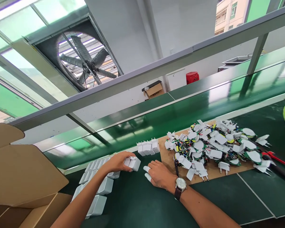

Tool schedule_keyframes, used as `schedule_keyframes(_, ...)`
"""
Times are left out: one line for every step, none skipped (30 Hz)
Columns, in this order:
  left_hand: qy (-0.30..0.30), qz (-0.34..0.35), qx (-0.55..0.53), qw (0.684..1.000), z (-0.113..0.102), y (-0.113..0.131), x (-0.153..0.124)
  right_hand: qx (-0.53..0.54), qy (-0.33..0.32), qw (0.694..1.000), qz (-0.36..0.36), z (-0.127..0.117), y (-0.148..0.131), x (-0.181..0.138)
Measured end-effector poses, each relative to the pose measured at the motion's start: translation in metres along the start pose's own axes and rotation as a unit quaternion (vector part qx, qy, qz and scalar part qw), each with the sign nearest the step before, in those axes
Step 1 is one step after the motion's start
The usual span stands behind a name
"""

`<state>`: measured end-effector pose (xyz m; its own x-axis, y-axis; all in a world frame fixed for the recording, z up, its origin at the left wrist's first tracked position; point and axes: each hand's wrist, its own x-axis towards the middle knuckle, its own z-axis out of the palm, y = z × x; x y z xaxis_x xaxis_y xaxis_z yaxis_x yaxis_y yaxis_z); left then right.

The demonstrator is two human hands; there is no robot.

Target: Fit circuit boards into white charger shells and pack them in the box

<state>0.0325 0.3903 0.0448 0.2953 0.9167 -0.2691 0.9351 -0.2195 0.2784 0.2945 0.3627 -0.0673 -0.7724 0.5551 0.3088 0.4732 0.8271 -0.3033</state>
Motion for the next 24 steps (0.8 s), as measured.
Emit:
schedule_keyframes(-0.01, 0.013, -0.01, 1.0, 0.004, 0.005, -0.008, 0.018, 0.006, 1.0, 0.008, -0.001, -0.001, -0.001)
schedule_keyframes(-0.019, 0.03, -0.022, 0.999, 0.008, 0.009, -0.016, 0.04, 0.011, 0.999, 0.015, -0.002, -0.002, -0.002)
schedule_keyframes(-0.023, 0.049, -0.034, 0.998, 0.012, 0.012, -0.024, 0.064, 0.014, 0.998, 0.022, -0.003, -0.003, -0.003)
schedule_keyframes(-0.018, 0.065, -0.046, 0.997, 0.014, 0.014, -0.032, 0.088, 0.012, 0.996, 0.027, -0.004, -0.004, -0.005)
schedule_keyframes(-0.004, 0.074, -0.058, 0.996, 0.017, 0.015, -0.039, 0.109, 0.005, 0.994, 0.029, -0.004, -0.004, -0.006)
schedule_keyframes(0.018, 0.072, -0.072, 0.995, 0.02, 0.015, -0.046, 0.127, -0.002, 0.991, 0.03, -0.004, -0.004, -0.007)
schedule_keyframes(0.044, 0.059, -0.089, 0.993, 0.023, 0.013, -0.052, 0.144, -0.008, 0.989, 0.03, -0.003, -0.004, -0.007)
schedule_keyframes(0.068, 0.037, -0.112, 0.991, 0.028, 0.012, -0.057, 0.158, -0.01, 0.987, 0.031, -0.002, -0.004, -0.007)
schedule_keyframes(0.086, 0.014, -0.142, 0.986, 0.036, 0.01, -0.062, 0.173, -0.009, 0.984, 0.033, 0.0, -0.004, -0.006)
schedule_keyframes(0.098, -0.006, -0.173, 0.98, 0.045, 0.009, -0.065, 0.186, -0.009, 0.982, 0.034, 0.002, -0.005, -0.005)
schedule_keyframes(0.107, -0.02, -0.204, 0.973, 0.056, 0.01, -0.067, 0.197, -0.012, 0.98, 0.035, 0.004, -0.005, -0.003)
schedule_keyframes(0.118, -0.03, -0.231, 0.965, 0.068, 0.011, -0.068, 0.205, -0.018, 0.978, 0.037, 0.006, -0.007, -0.001)
schedule_keyframes(0.133, -0.037, -0.25, 0.958, 0.081, 0.013, -0.068, 0.21, -0.03, 0.976, 0.038, 0.008, -0.008, 0.001)
schedule_keyframes(0.149, -0.039, -0.262, 0.953, 0.092, 0.016, -0.068, 0.213, -0.044, 0.975, 0.038, 0.01, -0.011, 0.003)
schedule_keyframes(0.162, -0.036, -0.269, 0.949, 0.103, 0.019, -0.068, 0.213, -0.055, 0.975, 0.038, 0.011, -0.014, 0.004)
schedule_keyframes(0.17, -0.027, -0.273, 0.946, 0.111, 0.022, -0.068, 0.212, -0.061, 0.975, 0.037, 0.012, -0.016, 0.005)
schedule_keyframes(0.173, -0.015, -0.273, 0.946, 0.118, 0.025, -0.069, 0.209, -0.062, 0.975, 0.034, 0.012, -0.019, 0.005)
schedule_keyframes(0.172, -0.001, -0.27, 0.947, 0.122, 0.028, -0.069, 0.203, -0.059, 0.977, 0.027, 0.012, -0.022, 0.005)
schedule_keyframes(0.169, 0.011, -0.265, 0.949, 0.126, 0.03, -0.069, 0.193, -0.054, 0.98, 0.015, 0.011, -0.024, 0.005)
schedule_keyframes(0.171, 0.017, -0.26, 0.95, 0.128, 0.032, -0.069, 0.181, -0.048, 0.982, 0.0, 0.011, -0.025, 0.005)
schedule_keyframes(0.176, 0.016, -0.254, 0.951, 0.13, 0.034, -0.068, 0.169, -0.044, 0.985, -0.018, 0.01, -0.025, 0.006)
schedule_keyframes(0.182, 0.009, -0.248, 0.951, 0.131, 0.036, -0.066, 0.159, -0.042, 0.986, -0.036, 0.01, -0.025, 0.006)
schedule_keyframes(0.191, 0.0, -0.242, 0.951, 0.133, 0.039, -0.064, 0.152, -0.04, 0.986, -0.05, 0.01, -0.024, 0.007)
schedule_keyframes(0.2, -0.009, -0.235, 0.951, 0.134, 0.042, -0.063, 0.149, -0.038, 0.986, -0.059, 0.011, -0.023, 0.006)
